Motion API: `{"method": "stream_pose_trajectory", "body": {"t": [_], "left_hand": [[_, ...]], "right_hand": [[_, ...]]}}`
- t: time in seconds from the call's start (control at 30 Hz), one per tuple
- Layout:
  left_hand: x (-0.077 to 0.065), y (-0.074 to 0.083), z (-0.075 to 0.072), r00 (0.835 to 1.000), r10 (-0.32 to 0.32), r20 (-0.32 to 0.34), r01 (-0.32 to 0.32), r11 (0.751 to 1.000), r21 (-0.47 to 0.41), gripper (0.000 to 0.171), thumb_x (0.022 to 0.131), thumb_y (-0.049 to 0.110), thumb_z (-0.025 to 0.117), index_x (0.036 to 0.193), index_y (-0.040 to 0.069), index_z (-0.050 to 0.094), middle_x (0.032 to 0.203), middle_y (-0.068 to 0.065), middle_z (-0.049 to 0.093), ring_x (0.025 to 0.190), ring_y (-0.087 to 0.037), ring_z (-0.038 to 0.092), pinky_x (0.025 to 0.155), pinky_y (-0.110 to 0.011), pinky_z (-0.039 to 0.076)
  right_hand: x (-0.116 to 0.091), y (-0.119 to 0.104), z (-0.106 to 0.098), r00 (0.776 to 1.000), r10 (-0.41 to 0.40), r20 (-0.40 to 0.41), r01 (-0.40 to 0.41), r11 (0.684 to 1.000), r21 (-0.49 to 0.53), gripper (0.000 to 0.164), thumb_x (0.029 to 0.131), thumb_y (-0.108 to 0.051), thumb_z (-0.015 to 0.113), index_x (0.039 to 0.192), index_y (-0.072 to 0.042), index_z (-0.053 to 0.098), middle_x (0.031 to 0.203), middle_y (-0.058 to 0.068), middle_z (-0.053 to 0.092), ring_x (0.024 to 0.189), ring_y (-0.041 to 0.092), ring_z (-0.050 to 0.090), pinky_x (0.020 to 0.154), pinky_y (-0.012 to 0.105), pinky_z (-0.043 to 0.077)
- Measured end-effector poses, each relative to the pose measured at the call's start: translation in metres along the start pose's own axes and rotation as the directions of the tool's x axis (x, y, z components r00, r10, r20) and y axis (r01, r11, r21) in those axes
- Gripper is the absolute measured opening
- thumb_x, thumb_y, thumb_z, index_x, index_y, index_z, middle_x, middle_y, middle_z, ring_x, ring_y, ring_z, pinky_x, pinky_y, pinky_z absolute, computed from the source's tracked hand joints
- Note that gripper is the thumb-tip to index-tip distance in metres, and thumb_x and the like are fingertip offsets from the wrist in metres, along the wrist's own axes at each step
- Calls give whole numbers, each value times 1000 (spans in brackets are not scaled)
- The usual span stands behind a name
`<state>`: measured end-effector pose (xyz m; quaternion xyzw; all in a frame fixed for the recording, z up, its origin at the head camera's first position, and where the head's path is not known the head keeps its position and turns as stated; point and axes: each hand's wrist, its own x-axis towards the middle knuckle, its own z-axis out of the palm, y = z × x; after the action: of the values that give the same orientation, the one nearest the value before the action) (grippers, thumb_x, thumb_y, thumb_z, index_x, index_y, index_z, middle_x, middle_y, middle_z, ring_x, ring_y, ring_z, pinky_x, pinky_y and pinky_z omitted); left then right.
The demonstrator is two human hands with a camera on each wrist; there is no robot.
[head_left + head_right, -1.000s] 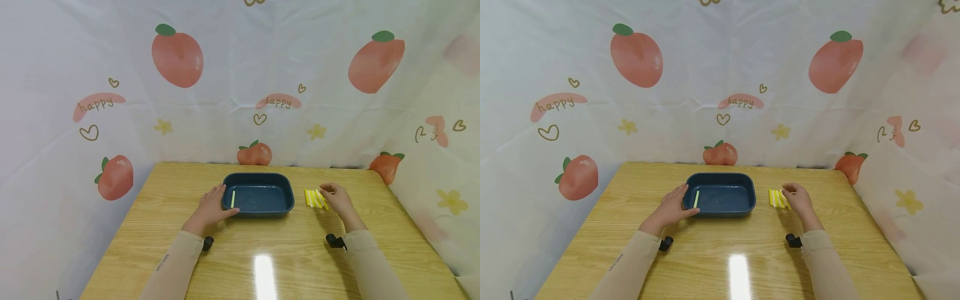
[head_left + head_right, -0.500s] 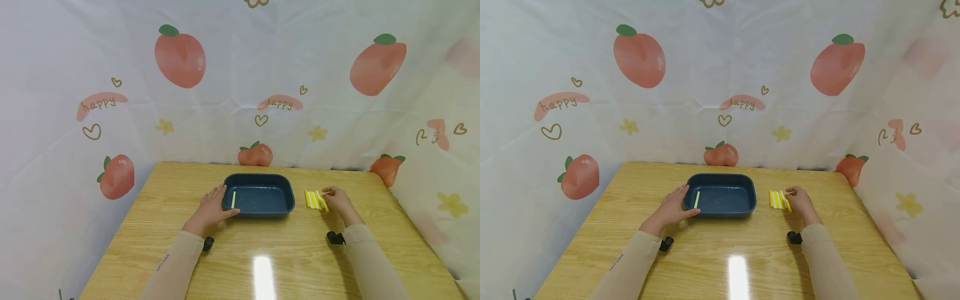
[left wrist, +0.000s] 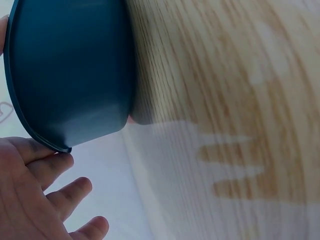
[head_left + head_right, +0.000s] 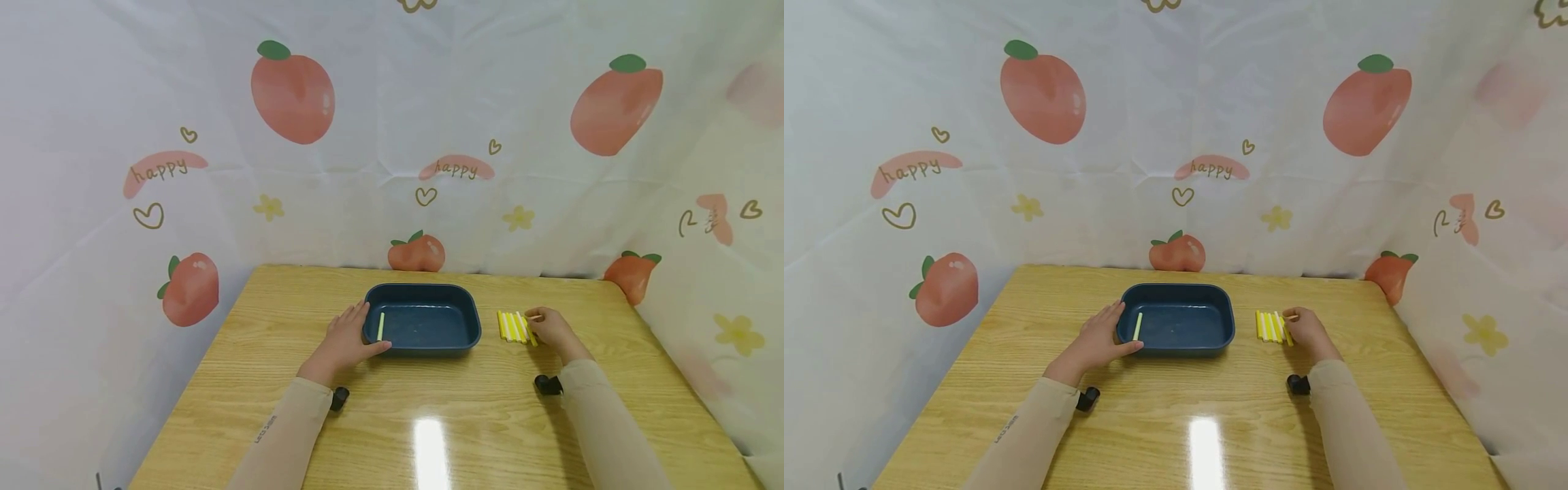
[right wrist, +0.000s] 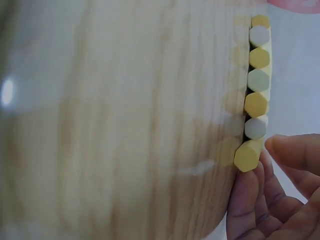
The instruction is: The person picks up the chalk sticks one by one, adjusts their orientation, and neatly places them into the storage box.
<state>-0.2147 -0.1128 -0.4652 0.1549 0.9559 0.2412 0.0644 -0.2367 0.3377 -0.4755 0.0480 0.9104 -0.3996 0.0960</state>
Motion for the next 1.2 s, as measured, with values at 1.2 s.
{"method": "stream_pose_trajectory", "body": {"t": [1.2], "left_hand": [[0, -1, 0, 1000, -12, 13, 12, 1000, -2, 109, 86, 69, 64, 161, 7, 16, 167, -9, 16, 153, -34, 12, 120, -58, 8]], "right_hand": [[7, 3, -8, 996, 27, 90, -20, 997, -74, 47, 92, -1, 58, 134, 18, 46, 124, 40, 53, 96, 33, 62, 70, 36, 55]]}}
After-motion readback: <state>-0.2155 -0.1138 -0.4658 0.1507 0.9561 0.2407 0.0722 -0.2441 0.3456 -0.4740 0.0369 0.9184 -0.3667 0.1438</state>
